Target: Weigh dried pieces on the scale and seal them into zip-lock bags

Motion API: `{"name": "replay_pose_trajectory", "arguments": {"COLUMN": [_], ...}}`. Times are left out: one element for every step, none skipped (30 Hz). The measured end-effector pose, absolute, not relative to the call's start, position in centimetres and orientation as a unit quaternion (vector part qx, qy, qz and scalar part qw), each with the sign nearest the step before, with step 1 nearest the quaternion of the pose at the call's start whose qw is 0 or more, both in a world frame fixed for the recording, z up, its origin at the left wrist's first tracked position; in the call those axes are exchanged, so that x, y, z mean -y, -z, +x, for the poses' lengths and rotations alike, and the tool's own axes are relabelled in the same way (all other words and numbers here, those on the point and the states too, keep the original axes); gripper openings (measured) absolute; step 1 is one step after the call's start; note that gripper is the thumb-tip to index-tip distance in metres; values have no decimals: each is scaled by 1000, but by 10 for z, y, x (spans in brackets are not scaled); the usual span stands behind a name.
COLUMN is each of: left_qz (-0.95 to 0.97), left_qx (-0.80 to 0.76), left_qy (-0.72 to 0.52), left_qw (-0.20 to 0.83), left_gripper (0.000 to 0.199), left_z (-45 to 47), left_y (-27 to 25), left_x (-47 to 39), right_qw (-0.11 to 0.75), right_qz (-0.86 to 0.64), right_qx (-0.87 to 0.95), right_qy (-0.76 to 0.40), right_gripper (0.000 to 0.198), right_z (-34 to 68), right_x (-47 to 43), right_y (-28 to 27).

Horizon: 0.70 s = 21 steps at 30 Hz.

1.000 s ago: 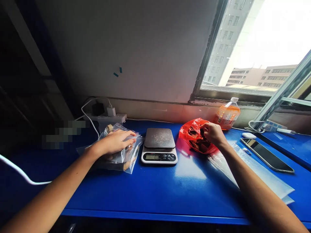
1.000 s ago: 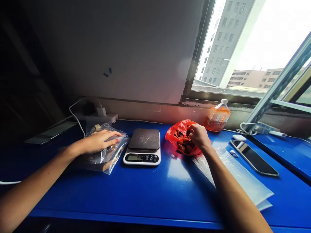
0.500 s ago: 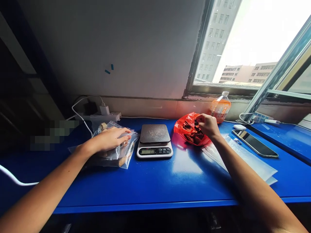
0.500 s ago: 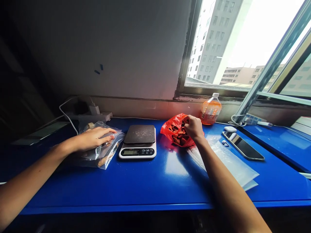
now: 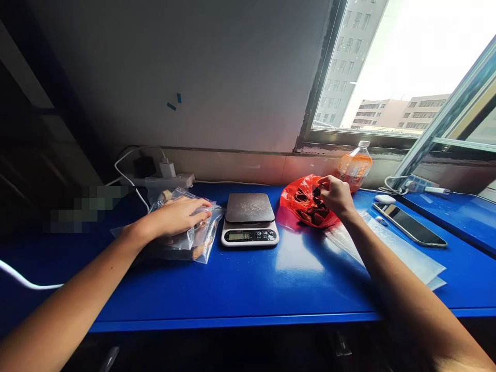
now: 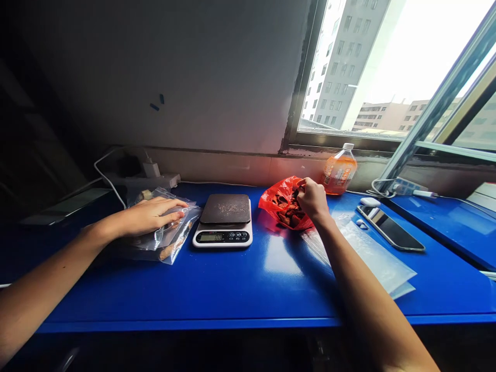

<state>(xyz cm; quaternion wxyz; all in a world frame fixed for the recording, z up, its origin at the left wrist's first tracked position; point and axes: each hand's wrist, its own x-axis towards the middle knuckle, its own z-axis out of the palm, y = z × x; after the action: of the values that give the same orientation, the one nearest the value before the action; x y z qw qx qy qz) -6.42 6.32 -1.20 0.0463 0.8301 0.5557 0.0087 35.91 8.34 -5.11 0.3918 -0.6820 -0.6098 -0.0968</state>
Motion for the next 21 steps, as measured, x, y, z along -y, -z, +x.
{"name": "replay_pose_trajectory", "arguments": {"left_qz": [832,835,838,840,841,842,841,840,841,842,843,844,845,847,848,849,849,849,849,848,847], "left_qx": [-552,-549,-545,-541,-539,-539,-540,-541,-540,-539,-537,-535,-533,-531,-529,-528,-527,-526,-527,-529,-531], "left_qy": [-10,-11,-11,-9,-6,-3,0,2,4,6,8,10,10,9,7,5,3,2,1,1,0], "left_qw": [45,44,42,40,39,38,37,35,32,30,28,26,25,26,29,33,36,39,41,43,43], "left_gripper": [60,60,59,59,59,58,58,57,57,57,57,56,56,56,56,56,56,56,56,57,57], "left_z": [-65,-65,-65,-65,-64,-64,-63,-61,-60,-60,-59,-59,-59,-60,-60,-61,-61,-61,-61,-61,-61], "left_y": [13,13,14,14,13,12,11,10,9,8,8,8,8,9,10,11,11,11,11,11,11], "left_x": [-64,-64,-64,-64,-63,-62,-60,-58,-57,-56,-56,-56,-56,-57,-57,-58,-58,-59,-58,-58,-57], "right_qw": [394,397,400,403,406,407,405,402,396,390,385,380,377,374,370,367,364,362,362,363,365], "right_qz": [-682,-681,-680,-677,-674,-671,-669,-668,-668,-670,-673,-675,-677,-679,-681,-684,-686,-687,-687,-686,-685], "right_qx": [609,608,608,609,611,613,615,618,620,621,621,622,622,621,621,619,618,617,617,617,617], "right_qy": [96,94,91,89,88,91,96,103,109,114,115,115,115,117,119,123,126,129,130,131,131], "right_gripper": [24,23,22,22,23,24,25,25,25,25,25,26,27,30,33,35,36,36,36,35,35], "right_z": [359,359,359,359,359,359,359,359,360,359,359,359,358,358,357,356,355,355,354,353,353], "right_x": [-83,-82,-82,-81,-81,-81,-82,-82,-82,-83,-83,-82,-81,-80,-79,-78,-77,-76,-75,-74,-74], "right_y": [51,51,51,52,52,52,52,53,53,53,53,52,52,51,50,49,49,48,48,47,47]}}
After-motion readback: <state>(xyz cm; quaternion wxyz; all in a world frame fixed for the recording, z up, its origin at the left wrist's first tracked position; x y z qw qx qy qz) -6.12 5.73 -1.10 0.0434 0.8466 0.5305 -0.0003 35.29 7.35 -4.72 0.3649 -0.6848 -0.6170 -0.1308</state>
